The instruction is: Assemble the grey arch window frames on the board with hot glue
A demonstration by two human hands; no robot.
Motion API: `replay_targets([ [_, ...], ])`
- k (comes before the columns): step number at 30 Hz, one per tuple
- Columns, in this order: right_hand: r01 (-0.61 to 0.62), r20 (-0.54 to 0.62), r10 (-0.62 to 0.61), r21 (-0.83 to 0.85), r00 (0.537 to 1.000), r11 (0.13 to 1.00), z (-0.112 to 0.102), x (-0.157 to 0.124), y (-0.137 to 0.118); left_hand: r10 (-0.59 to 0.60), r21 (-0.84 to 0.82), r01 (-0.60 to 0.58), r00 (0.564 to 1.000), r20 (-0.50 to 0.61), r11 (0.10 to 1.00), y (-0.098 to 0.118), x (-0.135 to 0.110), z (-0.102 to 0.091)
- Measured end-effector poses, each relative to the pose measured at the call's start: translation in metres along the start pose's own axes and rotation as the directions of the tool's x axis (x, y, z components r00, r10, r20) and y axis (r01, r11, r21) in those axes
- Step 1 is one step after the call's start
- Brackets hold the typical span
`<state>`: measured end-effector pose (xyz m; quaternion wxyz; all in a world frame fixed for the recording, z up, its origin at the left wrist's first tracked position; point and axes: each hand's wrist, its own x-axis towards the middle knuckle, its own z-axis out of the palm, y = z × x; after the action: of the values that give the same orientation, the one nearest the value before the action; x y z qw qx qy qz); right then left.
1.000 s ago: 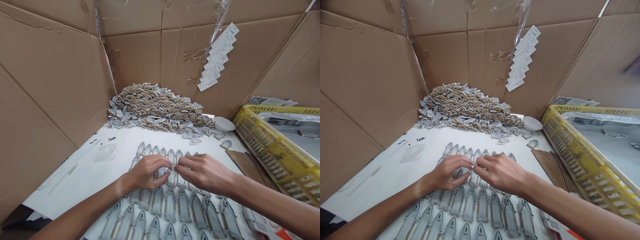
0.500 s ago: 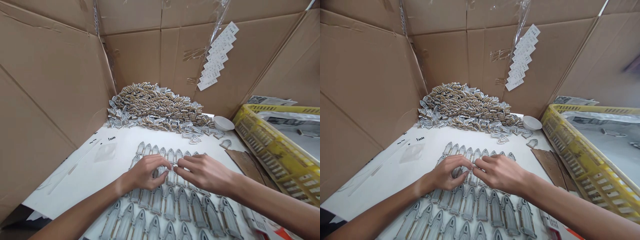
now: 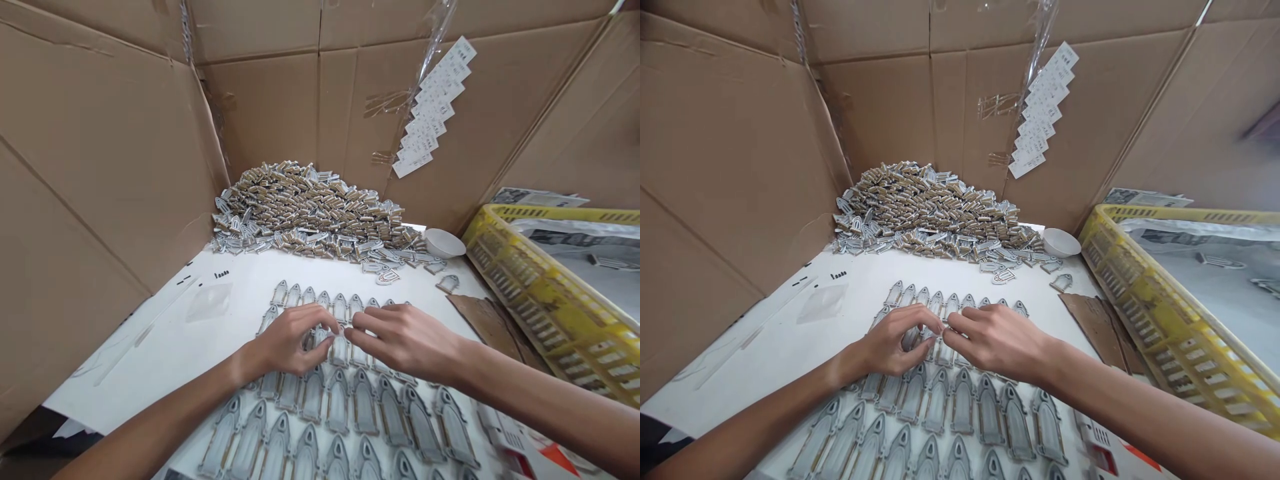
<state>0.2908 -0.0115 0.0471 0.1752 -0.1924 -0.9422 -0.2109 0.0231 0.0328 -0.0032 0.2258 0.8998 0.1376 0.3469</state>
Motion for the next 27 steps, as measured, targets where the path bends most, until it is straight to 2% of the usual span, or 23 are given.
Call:
replay_targets([
  [7, -0.003, 0.029, 0.003, 0.004, 1.000, 1.000, -0.0011, 0.0017, 0.0005, -0.038, -0.024, 0.038, 0.999, -0.001, 0.999, 0.0004, 0.0001, -0.0008],
  [27, 0.006, 0.013, -0.006, 0.003, 1.000, 1.000, -0.0037, 0.0031, 0.0003, -0.084, -0.046, 0.083, 0.996, -0.009, 0.995, 0.0025, -0.0001, -0.0003],
])
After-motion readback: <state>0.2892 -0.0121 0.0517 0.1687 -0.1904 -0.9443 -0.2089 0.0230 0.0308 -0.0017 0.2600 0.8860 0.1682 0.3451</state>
